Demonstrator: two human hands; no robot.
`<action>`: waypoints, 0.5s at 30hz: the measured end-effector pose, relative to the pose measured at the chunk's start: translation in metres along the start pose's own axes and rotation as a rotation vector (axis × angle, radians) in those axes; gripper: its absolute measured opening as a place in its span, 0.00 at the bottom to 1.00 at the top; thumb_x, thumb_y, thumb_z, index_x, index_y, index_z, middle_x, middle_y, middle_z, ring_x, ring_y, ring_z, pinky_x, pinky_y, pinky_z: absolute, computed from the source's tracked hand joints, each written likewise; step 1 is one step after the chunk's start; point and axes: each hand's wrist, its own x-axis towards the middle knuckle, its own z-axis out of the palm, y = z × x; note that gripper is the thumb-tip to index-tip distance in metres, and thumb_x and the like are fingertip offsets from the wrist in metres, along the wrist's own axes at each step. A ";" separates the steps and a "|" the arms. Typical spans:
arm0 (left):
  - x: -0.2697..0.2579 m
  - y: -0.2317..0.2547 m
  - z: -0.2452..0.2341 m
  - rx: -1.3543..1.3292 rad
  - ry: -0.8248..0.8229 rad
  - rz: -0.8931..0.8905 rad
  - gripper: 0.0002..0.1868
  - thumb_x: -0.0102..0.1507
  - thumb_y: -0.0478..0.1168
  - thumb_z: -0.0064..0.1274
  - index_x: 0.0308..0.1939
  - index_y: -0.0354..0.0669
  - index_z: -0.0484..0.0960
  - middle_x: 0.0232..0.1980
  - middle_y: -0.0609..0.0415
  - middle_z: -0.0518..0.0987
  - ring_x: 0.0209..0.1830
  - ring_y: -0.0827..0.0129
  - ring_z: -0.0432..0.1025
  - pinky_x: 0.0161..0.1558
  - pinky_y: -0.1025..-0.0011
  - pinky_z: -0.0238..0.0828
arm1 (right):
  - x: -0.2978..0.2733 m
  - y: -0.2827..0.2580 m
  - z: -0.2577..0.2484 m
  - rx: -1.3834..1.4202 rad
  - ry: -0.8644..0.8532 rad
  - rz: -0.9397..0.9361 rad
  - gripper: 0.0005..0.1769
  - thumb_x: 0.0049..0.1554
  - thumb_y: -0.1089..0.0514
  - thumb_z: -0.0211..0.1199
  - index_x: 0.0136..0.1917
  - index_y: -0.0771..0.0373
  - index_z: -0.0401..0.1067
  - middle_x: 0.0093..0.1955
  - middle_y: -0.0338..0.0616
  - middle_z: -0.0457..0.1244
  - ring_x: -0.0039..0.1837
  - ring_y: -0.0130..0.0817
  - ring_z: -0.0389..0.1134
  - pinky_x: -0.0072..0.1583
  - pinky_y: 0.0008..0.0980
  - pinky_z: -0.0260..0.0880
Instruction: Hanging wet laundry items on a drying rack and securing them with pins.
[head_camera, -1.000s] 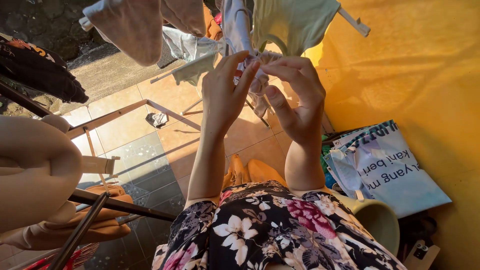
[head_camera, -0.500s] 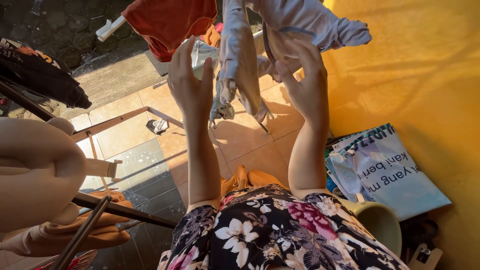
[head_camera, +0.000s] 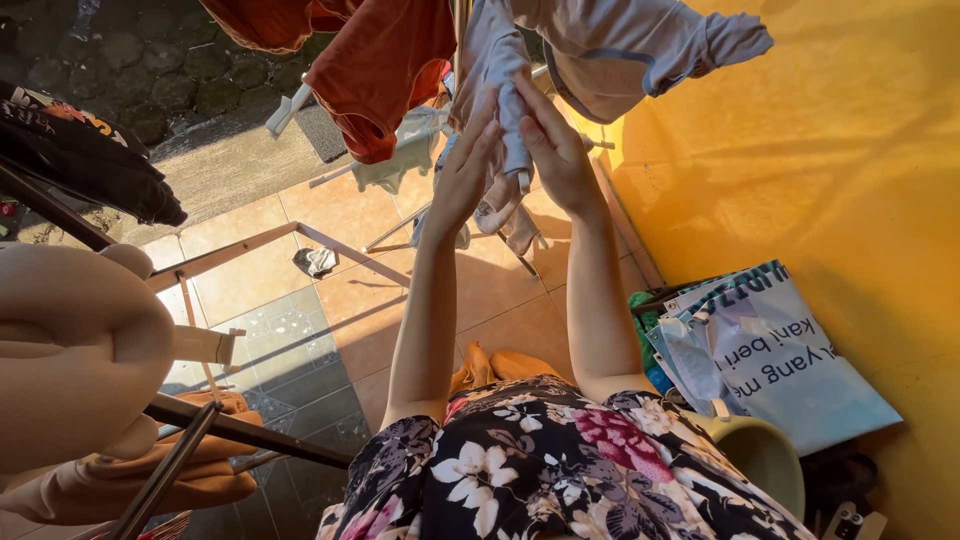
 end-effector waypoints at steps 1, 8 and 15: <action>0.001 0.000 0.001 -0.022 -0.004 -0.002 0.30 0.76 0.47 0.39 0.79 0.36 0.59 0.82 0.47 0.60 0.82 0.64 0.55 0.78 0.68 0.50 | 0.002 0.009 0.001 0.039 -0.046 -0.078 0.29 0.76 0.55 0.47 0.85 0.66 0.49 0.86 0.50 0.49 0.85 0.34 0.50 0.82 0.33 0.50; 0.020 -0.005 0.005 -0.092 0.054 -0.130 0.34 0.76 0.53 0.36 0.79 0.35 0.58 0.79 0.44 0.64 0.80 0.59 0.58 0.76 0.67 0.52 | 0.028 0.034 0.016 0.099 -0.022 -0.083 0.32 0.76 0.51 0.44 0.86 0.64 0.42 0.89 0.47 0.40 0.90 0.36 0.38 0.86 0.35 0.38; 0.060 -0.014 -0.010 -0.021 0.065 0.008 0.33 0.78 0.51 0.30 0.81 0.34 0.51 0.85 0.45 0.51 0.86 0.60 0.44 0.81 0.67 0.40 | 0.066 0.054 0.018 0.264 0.004 -0.054 0.34 0.75 0.47 0.43 0.87 0.62 0.40 0.90 0.46 0.38 0.89 0.37 0.38 0.85 0.34 0.38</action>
